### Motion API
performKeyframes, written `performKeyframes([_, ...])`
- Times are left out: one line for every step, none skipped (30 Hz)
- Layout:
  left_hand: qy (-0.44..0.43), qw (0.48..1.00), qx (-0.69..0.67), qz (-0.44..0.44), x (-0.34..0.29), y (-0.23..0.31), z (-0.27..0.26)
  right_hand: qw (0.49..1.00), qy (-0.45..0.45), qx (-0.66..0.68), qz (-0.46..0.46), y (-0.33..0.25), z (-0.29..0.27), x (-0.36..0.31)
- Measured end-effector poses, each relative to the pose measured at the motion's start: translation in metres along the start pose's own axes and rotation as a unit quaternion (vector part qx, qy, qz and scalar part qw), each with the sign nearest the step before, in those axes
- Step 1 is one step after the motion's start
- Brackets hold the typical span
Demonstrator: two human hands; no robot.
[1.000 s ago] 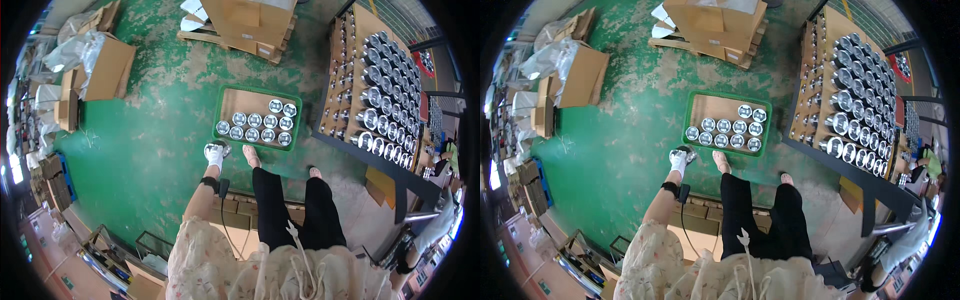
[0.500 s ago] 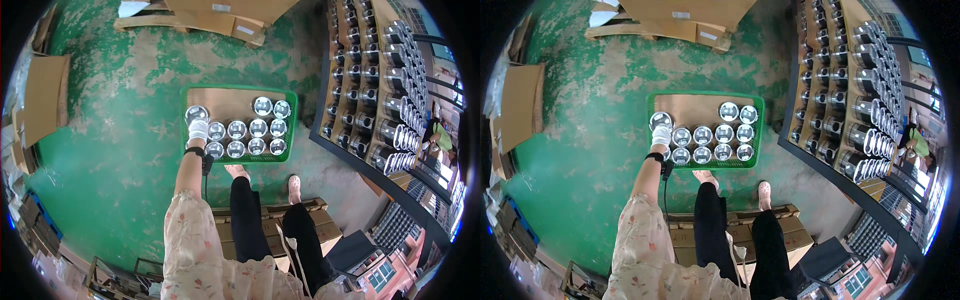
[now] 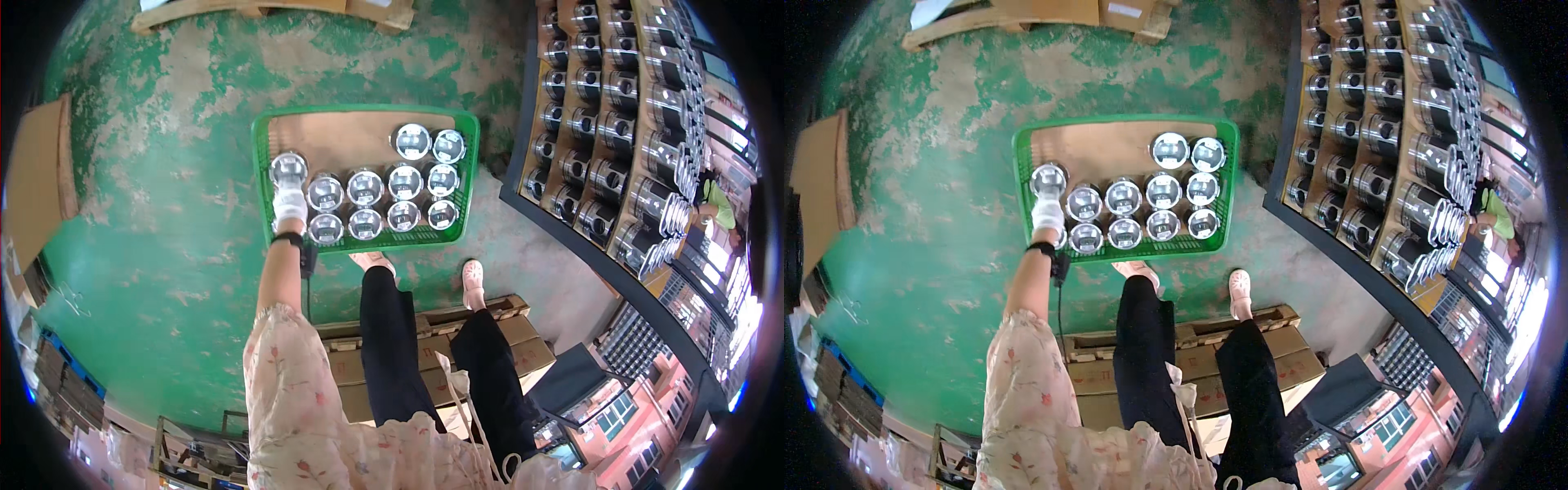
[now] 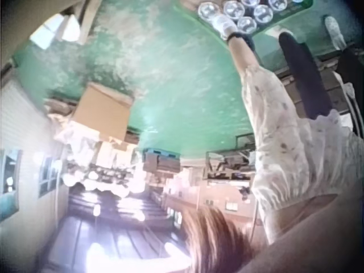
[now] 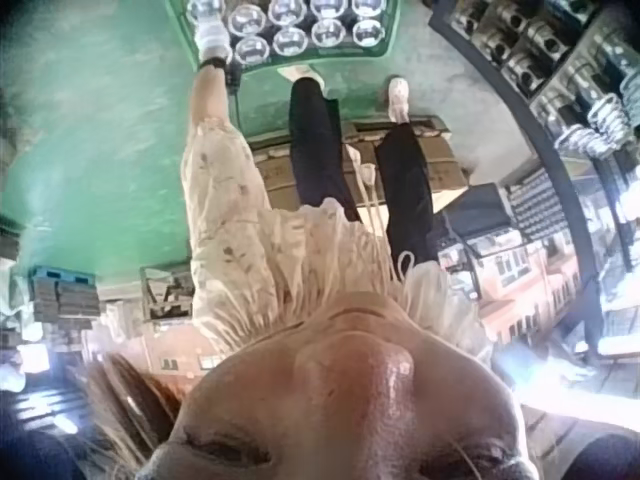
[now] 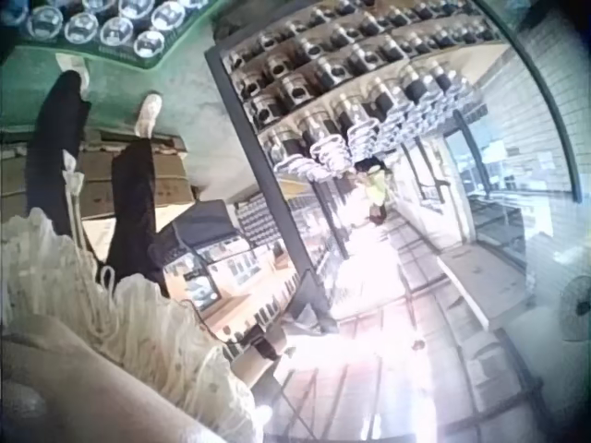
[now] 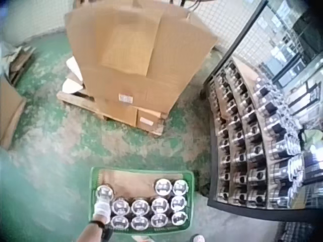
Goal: Inspecting metal pistons and arranging them on a pallet for sorting.
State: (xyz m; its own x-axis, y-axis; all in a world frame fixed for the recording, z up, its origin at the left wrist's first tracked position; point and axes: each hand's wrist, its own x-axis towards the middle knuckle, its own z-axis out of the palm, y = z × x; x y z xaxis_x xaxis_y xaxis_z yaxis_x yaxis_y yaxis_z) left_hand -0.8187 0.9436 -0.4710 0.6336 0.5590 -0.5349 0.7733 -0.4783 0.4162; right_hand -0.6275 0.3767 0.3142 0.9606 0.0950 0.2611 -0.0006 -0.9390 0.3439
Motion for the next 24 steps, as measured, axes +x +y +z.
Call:
performKeyframes([0.022, 0.997, 0.039, 0.061, -0.021, 0.001, -0.012, 1.0, 0.002, -0.003, -0.001, 0.007, -0.001, -0.006])
performKeyframes([0.048, 0.988, 0.082, 0.124, -0.042, -0.003, -0.024, 1.0, 0.004, -0.003, 0.002, 0.016, -0.001, -0.014])
performKeyframes([0.08, 0.989, 0.049, 0.113, -0.06, -0.015, -0.037, 1.0, 0.006, 0.004, 0.008, 0.024, 0.002, -0.023])
performKeyframes([-0.004, 0.996, 0.07, 0.063, -0.078, -0.051, -0.058, 1.0, 0.008, 0.019, 0.017, 0.032, 0.009, -0.034])
performKeyframes([-0.048, 0.992, -0.046, -0.109, -0.111, -0.036, -0.056, 1.0, 0.016, 0.005, 0.025, 0.042, 0.001, -0.044])
performKeyframes([-0.119, 0.988, 0.077, -0.068, -0.145, 0.0, -0.059, 0.999, 0.03, -0.024, 0.034, 0.055, -0.019, -0.054])
performKeyframes([-0.186, 0.962, 0.181, -0.082, -0.161, -0.024, -0.078, 0.998, 0.038, -0.01, 0.048, 0.068, -0.016, -0.064])
performKeyframes([-0.123, 0.975, 0.173, -0.068, -0.194, -0.036, -0.085, 0.997, 0.047, -0.012, 0.062, 0.083, -0.019, -0.074])
performKeyframes([-0.153, 0.967, 0.2, -0.033, -0.221, -0.02, -0.089, 0.994, 0.06, -0.033, 0.08, 0.103, -0.033, -0.085])
performKeyframes([-0.235, 0.937, 0.246, 0.077, -0.242, 0.031, -0.072, 0.986, 0.089, -0.093, 0.105, 0.126, -0.086, -0.106])
performKeyframes([-0.236, 0.936, 0.242, 0.096, -0.262, 0.044, -0.088, 0.959, 0.145, -0.217, 0.11, 0.081, -0.077, -0.082])
performKeyframes([-0.209, 0.951, 0.216, 0.076, -0.275, 0.017, -0.119, 0.938, 0.134, 0.191, 0.257, 0.011, -0.081, -0.052])
performKeyframes([-0.168, 0.915, 0.319, 0.181, -0.288, -0.001, -0.147, 0.952, 0.131, 0.222, 0.164, 0.004, -0.083, -0.04])
performKeyframes([-0.173, 0.796, 0.421, 0.398, -0.303, 0.024, -0.163, 0.954, 0.124, 0.261, 0.084, 0.014, -0.096, -0.047])
performKeyframes([-0.167, 0.814, 0.44, 0.341, -0.312, 0.053, -0.172, 0.951, 0.158, 0.264, 0.031, 0.024, -0.112, -0.051])
performKeyframes([-0.13, 0.824, 0.405, 0.374, -0.315, 0.088, -0.166, 0.943, 0.16, 0.291, 0.024, 0.048, -0.124, -0.07])
performKeyframes([-0.236, 0.775, 0.502, 0.304, -0.311, 0.107, -0.173, 0.926, 0.169, 0.337, 0.023, 0.071, -0.126, -0.085])
performKeyframes([-0.21, 0.766, 0.527, 0.302, -0.322, 0.113, -0.201, 0.9, 0.154, 0.408, 0.013, 0.094, -0.107, -0.091])
performKeyframes([-0.184, 0.799, 0.503, 0.273, -0.333, 0.133, -0.209, 0.882, 0.168, 0.439, 0.041, 0.12, -0.093, -0.111])
performKeyframes([-0.16, 0.832, 0.471, 0.247, -0.344, 0.159, -0.209, 0.881, 0.165, 0.435, 0.08, 0.149, -0.084, -0.133])
performKeyframes([-0.142, 0.863, 0.432, 0.221, -0.361, 0.18, -0.203, 0.874, 0.163, 0.44, 0.129, 0.178, -0.082, -0.159])
performKeyframes([-0.13, 0.89, 0.391, 0.194, -0.369, 0.201, -0.188, 0.864, 0.157, 0.445, 0.177, 0.206, -0.077, -0.184])
performKeyframes([-0.156, 0.902, 0.272, 0.298, -0.362, 0.226, -0.182, 0.837, 0.175, 0.459, 0.241, 0.229, -0.073, -0.208])
performKeyframes([-0.148, 0.899, 0.284, 0.299, -0.37, 0.244, -0.181, 0.829, 0.178, 0.467, 0.25, 0.25, -0.059, -0.222])
